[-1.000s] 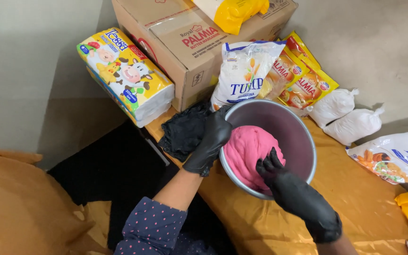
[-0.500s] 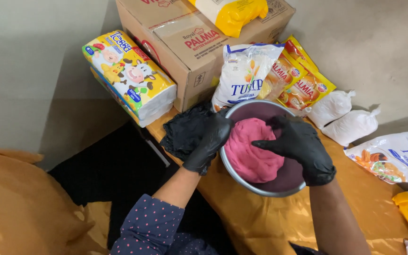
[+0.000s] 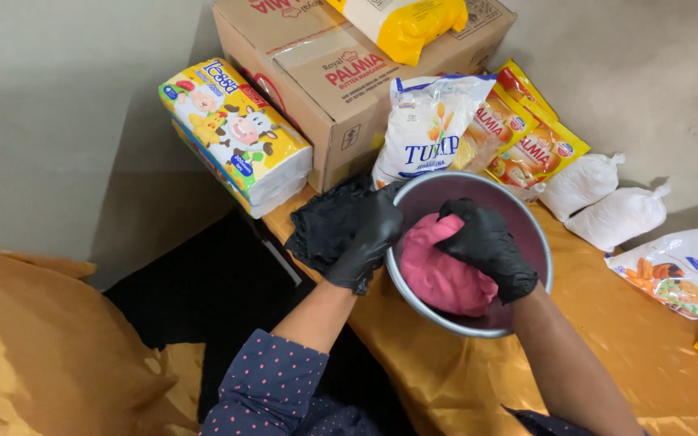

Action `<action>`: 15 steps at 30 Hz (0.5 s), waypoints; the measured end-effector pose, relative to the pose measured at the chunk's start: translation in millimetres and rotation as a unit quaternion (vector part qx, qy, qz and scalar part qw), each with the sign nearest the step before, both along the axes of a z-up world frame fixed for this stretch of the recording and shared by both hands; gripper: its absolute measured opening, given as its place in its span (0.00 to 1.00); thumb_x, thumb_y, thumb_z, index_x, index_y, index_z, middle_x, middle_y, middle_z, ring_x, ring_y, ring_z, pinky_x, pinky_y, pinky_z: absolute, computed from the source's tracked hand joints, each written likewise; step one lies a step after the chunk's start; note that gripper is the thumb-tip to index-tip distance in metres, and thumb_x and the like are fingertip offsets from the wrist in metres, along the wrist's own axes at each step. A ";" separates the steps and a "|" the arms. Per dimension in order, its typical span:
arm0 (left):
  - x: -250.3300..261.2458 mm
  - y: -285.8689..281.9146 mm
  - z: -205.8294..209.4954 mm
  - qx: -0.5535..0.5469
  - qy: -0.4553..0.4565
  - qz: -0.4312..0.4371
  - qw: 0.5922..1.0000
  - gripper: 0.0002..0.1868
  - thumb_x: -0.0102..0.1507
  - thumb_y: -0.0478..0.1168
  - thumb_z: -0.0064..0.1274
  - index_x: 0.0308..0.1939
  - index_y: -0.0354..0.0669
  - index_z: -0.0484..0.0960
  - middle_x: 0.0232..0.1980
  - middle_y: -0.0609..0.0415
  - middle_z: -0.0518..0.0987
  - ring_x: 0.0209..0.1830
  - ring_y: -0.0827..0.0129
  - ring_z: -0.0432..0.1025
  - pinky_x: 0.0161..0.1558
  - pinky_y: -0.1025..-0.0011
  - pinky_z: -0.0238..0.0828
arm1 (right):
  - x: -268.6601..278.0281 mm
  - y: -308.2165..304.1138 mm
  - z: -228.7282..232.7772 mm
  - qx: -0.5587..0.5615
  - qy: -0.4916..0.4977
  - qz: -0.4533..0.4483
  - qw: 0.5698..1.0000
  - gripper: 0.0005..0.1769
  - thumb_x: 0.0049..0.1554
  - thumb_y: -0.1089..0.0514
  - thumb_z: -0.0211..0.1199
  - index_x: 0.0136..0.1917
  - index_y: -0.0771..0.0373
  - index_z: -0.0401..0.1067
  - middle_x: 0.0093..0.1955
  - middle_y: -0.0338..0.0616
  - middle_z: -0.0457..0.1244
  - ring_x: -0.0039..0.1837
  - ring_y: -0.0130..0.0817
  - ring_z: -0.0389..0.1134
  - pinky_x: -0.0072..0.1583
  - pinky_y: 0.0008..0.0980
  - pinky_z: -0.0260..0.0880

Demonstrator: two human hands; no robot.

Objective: Kneading a ball of pink dough in a metal bowl by hand on a workspace filled with baking ingredients.

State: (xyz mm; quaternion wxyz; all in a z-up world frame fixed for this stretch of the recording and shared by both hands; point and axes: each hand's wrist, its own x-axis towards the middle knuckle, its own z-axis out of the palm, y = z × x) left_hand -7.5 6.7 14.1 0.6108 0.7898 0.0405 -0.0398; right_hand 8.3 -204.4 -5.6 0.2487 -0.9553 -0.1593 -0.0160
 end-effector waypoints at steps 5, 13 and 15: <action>43.1 -11.4 -88.6 -0.001 -0.009 0.004 1.000 0.26 0.55 0.37 0.52 0.57 0.61 0.84 0.46 0.53 0.87 0.54 0.55 0.79 0.55 0.70 0.76 | -28.0 -14.1 14.0 0.162 -0.090 -0.050 0.981 0.23 0.38 0.51 0.82 0.46 0.49 0.76 0.45 0.35 0.71 0.53 0.36 0.72 0.63 0.30 0.67; 41.5 -8.4 -70.3 -0.059 -0.001 0.029 0.998 0.27 0.51 0.34 0.48 0.53 0.53 0.87 0.41 0.47 0.86 0.45 0.55 0.80 0.46 0.68 0.78 | -53.5 -19.8 59.4 0.319 -0.293 -0.085 0.897 0.26 0.47 0.54 0.84 0.49 0.61 0.69 0.50 0.48 0.66 0.58 0.41 0.67 0.69 0.36 0.61; 52.0 -7.3 -86.8 -0.137 0.014 0.030 0.990 0.25 0.51 0.30 0.46 0.50 0.47 0.87 0.30 0.40 0.82 0.28 0.51 0.79 0.33 0.66 0.82 | -56.0 -11.1 71.5 0.263 -0.281 -0.027 0.923 0.20 0.48 0.57 0.82 0.50 0.57 0.75 0.51 0.43 0.66 0.61 0.44 0.68 0.71 0.38 0.61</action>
